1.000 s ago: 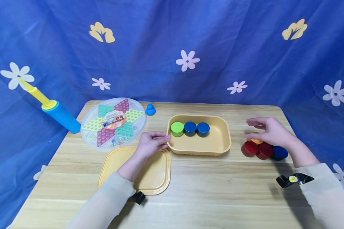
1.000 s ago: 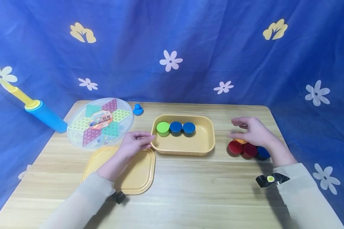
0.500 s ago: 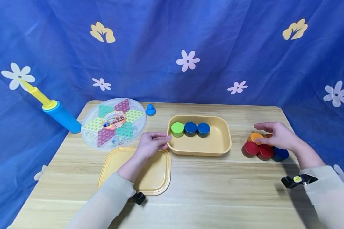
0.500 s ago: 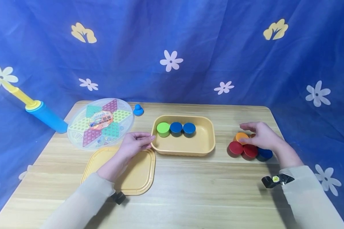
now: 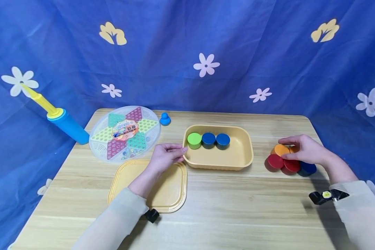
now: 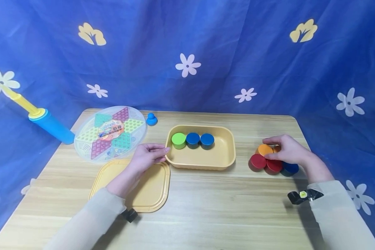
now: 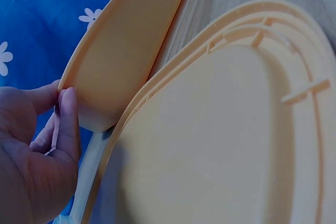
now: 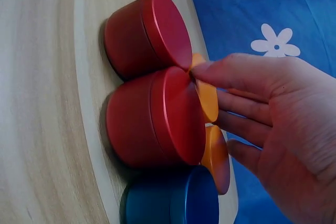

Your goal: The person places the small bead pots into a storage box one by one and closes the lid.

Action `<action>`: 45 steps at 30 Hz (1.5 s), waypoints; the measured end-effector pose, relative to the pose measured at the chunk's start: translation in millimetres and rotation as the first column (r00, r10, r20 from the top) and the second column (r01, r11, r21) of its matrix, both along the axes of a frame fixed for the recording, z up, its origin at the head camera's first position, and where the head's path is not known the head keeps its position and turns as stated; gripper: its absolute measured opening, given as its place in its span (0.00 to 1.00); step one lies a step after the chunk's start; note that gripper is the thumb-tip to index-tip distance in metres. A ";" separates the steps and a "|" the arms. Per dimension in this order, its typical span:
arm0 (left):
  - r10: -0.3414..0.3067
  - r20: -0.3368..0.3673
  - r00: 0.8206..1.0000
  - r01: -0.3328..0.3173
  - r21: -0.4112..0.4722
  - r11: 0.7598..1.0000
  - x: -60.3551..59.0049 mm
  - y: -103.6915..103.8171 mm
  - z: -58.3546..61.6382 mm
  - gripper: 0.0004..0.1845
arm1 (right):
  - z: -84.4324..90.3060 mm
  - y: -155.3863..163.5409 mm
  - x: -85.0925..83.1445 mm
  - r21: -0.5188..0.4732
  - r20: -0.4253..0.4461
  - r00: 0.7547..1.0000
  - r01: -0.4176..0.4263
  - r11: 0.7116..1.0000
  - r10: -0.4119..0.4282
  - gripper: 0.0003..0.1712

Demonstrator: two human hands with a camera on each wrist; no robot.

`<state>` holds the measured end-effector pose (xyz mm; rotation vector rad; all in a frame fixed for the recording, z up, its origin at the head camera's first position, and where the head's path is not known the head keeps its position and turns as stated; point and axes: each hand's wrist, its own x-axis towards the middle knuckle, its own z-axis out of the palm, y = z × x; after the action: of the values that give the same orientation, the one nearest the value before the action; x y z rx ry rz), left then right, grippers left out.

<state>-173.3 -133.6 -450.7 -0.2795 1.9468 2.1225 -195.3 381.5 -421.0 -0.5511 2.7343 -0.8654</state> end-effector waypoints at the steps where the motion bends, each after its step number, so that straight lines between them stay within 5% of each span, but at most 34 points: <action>1: 0.000 -0.001 1.000 0.000 -0.003 1.000 -0.3 0.2 -0.1 0.16 | -0.1 0.5 0.2 -0.003 0.001 1.000 -0.001 1.000 0.001 0.35; 25: 0.003 0.013 1.000 -0.003 0.015 1.000 0.3 3.5 0.9 0.15 | -12.7 -6.4 -15.7 0.086 0.012 1.000 0.024 0.996 -0.025 0.39; 45: 0.011 0.008 1.000 -0.011 -0.005 1.000 1.0 0.9 1.1 0.16 | 19.1 -32.8 -4.8 -0.103 -0.034 0.995 0.091 0.990 -0.095 0.44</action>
<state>-172.2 -132.7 -449.5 -0.2998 1.9503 2.1205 -200.1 348.7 -401.9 -0.4664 2.7824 -1.0314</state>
